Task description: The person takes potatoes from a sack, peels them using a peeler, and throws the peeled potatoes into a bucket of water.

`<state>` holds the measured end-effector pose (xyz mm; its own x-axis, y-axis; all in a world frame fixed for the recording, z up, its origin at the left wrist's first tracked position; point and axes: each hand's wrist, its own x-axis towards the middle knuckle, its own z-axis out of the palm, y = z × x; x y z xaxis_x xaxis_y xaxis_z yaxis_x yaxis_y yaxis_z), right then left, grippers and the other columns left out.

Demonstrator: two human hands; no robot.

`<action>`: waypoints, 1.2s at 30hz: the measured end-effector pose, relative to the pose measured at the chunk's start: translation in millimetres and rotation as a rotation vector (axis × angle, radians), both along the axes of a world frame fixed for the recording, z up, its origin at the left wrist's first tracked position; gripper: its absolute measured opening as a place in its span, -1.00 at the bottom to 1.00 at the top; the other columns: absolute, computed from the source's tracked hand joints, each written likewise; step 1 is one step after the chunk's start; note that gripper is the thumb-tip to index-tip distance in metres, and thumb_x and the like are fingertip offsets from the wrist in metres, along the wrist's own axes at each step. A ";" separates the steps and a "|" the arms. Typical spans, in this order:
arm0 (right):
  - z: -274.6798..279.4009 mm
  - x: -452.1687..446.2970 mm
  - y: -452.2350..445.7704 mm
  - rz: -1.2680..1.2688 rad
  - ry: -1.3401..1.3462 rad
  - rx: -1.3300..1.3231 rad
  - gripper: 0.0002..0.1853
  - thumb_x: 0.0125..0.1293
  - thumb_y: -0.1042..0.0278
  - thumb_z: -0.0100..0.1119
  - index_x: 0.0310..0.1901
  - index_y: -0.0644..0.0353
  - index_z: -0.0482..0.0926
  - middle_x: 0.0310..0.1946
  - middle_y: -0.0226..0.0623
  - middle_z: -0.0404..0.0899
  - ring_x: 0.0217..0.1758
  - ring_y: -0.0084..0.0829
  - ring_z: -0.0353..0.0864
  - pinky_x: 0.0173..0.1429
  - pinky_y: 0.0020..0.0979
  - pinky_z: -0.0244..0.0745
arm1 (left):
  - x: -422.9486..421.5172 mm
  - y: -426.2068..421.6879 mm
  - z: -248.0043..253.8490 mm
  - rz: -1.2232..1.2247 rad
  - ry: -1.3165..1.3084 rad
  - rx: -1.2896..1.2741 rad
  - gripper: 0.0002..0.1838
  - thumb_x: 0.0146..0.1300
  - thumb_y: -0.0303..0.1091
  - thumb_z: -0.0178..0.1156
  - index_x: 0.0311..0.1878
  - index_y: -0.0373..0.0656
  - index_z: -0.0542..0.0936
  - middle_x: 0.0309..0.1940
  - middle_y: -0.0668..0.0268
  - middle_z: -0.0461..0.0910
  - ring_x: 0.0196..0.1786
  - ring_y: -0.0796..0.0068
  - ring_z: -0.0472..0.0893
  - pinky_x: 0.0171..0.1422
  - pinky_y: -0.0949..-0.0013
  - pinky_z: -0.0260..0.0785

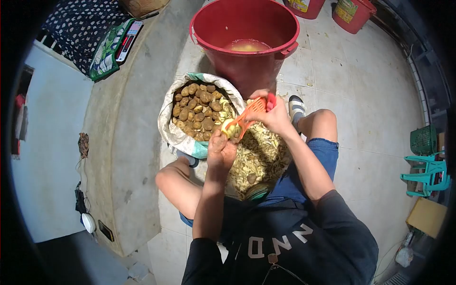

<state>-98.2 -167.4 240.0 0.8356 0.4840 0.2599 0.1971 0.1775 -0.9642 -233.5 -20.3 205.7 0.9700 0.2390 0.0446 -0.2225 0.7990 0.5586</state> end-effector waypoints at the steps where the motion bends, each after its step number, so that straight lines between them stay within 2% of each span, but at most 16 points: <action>1: 2.6 -1.9 -0.2 -0.064 -0.226 -0.108 -0.48 -0.05 0.53 0.55 -0.06 0.30 0.47 -0.31 -0.32 0.63 -0.26 -0.56 0.64 -0.13 -0.49 0.57 | -1.3 -3.5 12.3 -0.012 0.022 0.037 -0.43 0.26 -0.35 0.28 0.27 -0.34 0.35 0.17 0.17 0.48 0.22 0.34 0.46 0.35 0.24 0.28; 2: -8.3 5.1 -2.1 -0.063 -0.219 -0.110 -0.48 -0.05 0.53 0.55 -0.06 0.30 0.47 -0.31 -0.32 0.63 -0.26 -0.56 0.64 -0.13 -0.49 0.57 | -4.8 -3.7 9.1 -0.011 0.029 0.035 -0.43 0.26 -0.35 0.28 0.27 -0.34 0.35 0.17 0.17 0.48 0.22 0.34 0.46 0.35 0.24 0.28; 4: -24.9 29.6 -7.4 -0.153 0.215 -0.018 -0.46 -0.07 0.52 0.58 -0.05 0.28 0.50 -0.29 -0.40 0.59 -0.24 -0.61 0.58 -0.11 -0.52 0.54 | -8.6 0.5 2.9 0.002 0.041 -0.007 -0.40 0.23 -0.34 0.31 0.26 -0.40 0.34 0.15 0.14 0.50 0.26 0.29 0.47 0.47 0.16 0.19; 5: -24.5 32.9 -14.6 -0.178 0.233 -0.054 -0.46 -0.08 0.50 0.59 -0.05 0.29 0.51 -0.28 -0.41 0.60 -0.21 -0.62 0.57 -0.08 -0.52 0.52 | -7.9 3.1 1.5 -0.023 0.020 -0.044 -0.40 0.20 -0.39 0.32 0.25 -0.41 0.34 0.16 0.12 0.49 0.25 0.29 0.47 0.46 0.17 0.19; 8: 4.7 14.1 -13.0 0.084 0.091 -0.002 -0.46 -0.08 0.51 0.58 -0.04 0.32 0.51 -0.29 -0.35 0.63 -0.24 -0.59 0.62 -0.12 -0.51 0.55 | -4.1 4.2 10.3 -0.037 0.034 0.147 -0.40 0.19 -0.39 0.33 0.25 -0.38 0.35 0.15 0.12 0.49 0.20 0.31 0.49 0.40 0.22 0.25; 9: 24.0 6.1 -12.4 0.076 -0.135 -0.125 -0.46 -0.07 0.52 0.57 -0.04 0.33 0.50 -0.31 -0.34 0.63 -0.27 -0.57 0.64 -0.14 -0.49 0.56 | -5.1 2.6 18.5 -0.070 0.058 0.190 -0.38 0.15 -0.40 0.35 0.25 -0.38 0.36 0.15 0.12 0.48 0.20 0.30 0.49 0.39 0.24 0.25; 12: -12.5 29.6 -13.2 -0.062 0.142 -0.110 -0.47 -0.07 0.54 0.57 -0.04 0.33 0.50 -0.33 -0.38 0.60 -0.28 -0.58 0.62 -0.15 -0.50 0.56 | -6.1 1.1 10.2 -0.048 0.077 0.123 -0.46 0.20 -0.55 0.19 0.27 -0.42 0.33 0.16 0.06 0.47 0.22 0.26 0.48 0.41 0.21 0.24; 17: -9.3 32.0 -21.3 -0.053 0.111 -0.154 -0.51 -0.01 0.53 0.54 -0.04 0.30 0.50 -0.35 -0.41 0.61 -0.31 -0.63 0.60 -0.21 -0.51 0.53 | -6.7 10.5 2.6 -0.117 -0.035 -0.163 -0.43 0.32 -0.27 0.22 0.31 -0.35 0.33 0.22 -0.01 0.44 0.23 0.14 0.49 0.34 0.19 0.33; 20: -12.9 26.7 -20.3 -0.070 0.100 -0.150 -0.52 -0.01 0.49 0.56 -0.05 0.27 0.53 -0.37 -0.45 0.60 -0.34 -0.65 0.55 -0.23 -0.54 0.49 | -4.5 14.4 18.1 -0.069 0.052 -0.235 -0.48 0.38 -0.31 0.14 0.32 -0.36 0.32 0.23 -0.04 0.43 0.23 0.08 0.50 0.35 0.12 0.38; 22: -9.8 25.6 -20.8 -0.053 0.213 -0.073 -0.53 -0.02 0.45 0.57 -0.07 0.24 0.56 -0.38 -0.49 0.59 -0.35 -0.67 0.50 -0.24 -0.54 0.45 | -6.0 20.2 -2.0 0.000 0.053 -0.232 -0.55 0.39 -0.43 0.10 0.30 -0.38 0.35 0.19 -0.05 0.47 0.22 0.08 0.52 0.36 0.09 0.39; 24: -12.2 28.1 -21.4 -0.070 0.121 -0.175 -0.53 0.00 0.45 0.56 -0.05 0.26 0.54 -0.38 -0.48 0.59 -0.32 -0.66 0.53 -0.21 -0.54 0.47 | -7.1 19.7 -9.4 0.104 0.017 0.115 -0.57 0.34 -0.55 0.12 0.27 -0.38 0.40 0.12 -0.04 0.53 0.19 0.13 0.55 0.37 0.12 0.39; 25: -9.6 27.2 -20.0 -0.038 0.131 -0.169 -0.53 0.01 0.46 0.55 -0.04 0.27 0.53 -0.38 -0.47 0.59 -0.31 -0.66 0.54 -0.19 -0.54 0.49 | -7.5 19.4 -8.5 0.106 0.030 0.094 -0.55 0.25 -0.69 0.14 0.23 -0.36 0.44 0.07 0.00 0.57 0.15 0.19 0.58 0.35 0.18 0.39; 29: 10.7 3.0 -8.7 0.146 0.170 0.012 -0.53 0.03 0.51 0.52 -0.03 0.32 0.51 -0.36 -0.41 0.61 -0.26 -0.62 0.60 -0.13 -0.53 0.53 | -7.4 20.1 -11.3 0.099 0.014 0.152 -0.55 0.18 -0.71 0.18 0.18 -0.35 0.47 0.05 0.04 0.58 0.11 0.24 0.60 0.32 0.22 0.40; 32: -8.7 19.0 -6.2 -0.007 0.000 -0.124 -0.53 0.06 0.50 0.50 -0.01 0.29 0.51 -0.26 -0.37 0.61 -0.23 -0.62 0.58 -0.11 -0.50 0.53 | -10.8 14.3 -9.2 0.050 0.041 0.160 -0.57 0.12 -0.74 0.19 0.11 -0.34 0.49 0.03 0.08 0.59 0.10 0.27 0.59 0.32 0.23 0.38; 33: -10.5 29.5 -7.1 -0.065 0.122 -0.055 -0.54 0.05 0.54 0.49 -0.02 0.30 0.49 -0.27 -0.35 0.61 -0.21 -0.59 0.61 -0.09 -0.49 0.55 | -11.8 13.6 -9.0 0.058 0.041 0.128 -0.57 0.11 -0.74 0.19 0.10 -0.34 0.48 0.03 0.09 0.58 0.11 0.27 0.58 0.34 0.22 0.36; 36: -7.8 21.8 -13.6 0.046 0.139 0.023 -0.56 0.04 0.56 0.48 -0.05 0.33 0.49 -0.24 -0.37 0.61 -0.16 -0.57 0.61 -0.03 -0.47 0.55 | -6.9 11.6 -2.0 0.042 0.028 0.073 -0.57 0.10 -0.73 0.19 0.08 -0.33 0.47 0.02 0.10 0.57 0.12 0.27 0.57 0.37 0.22 0.32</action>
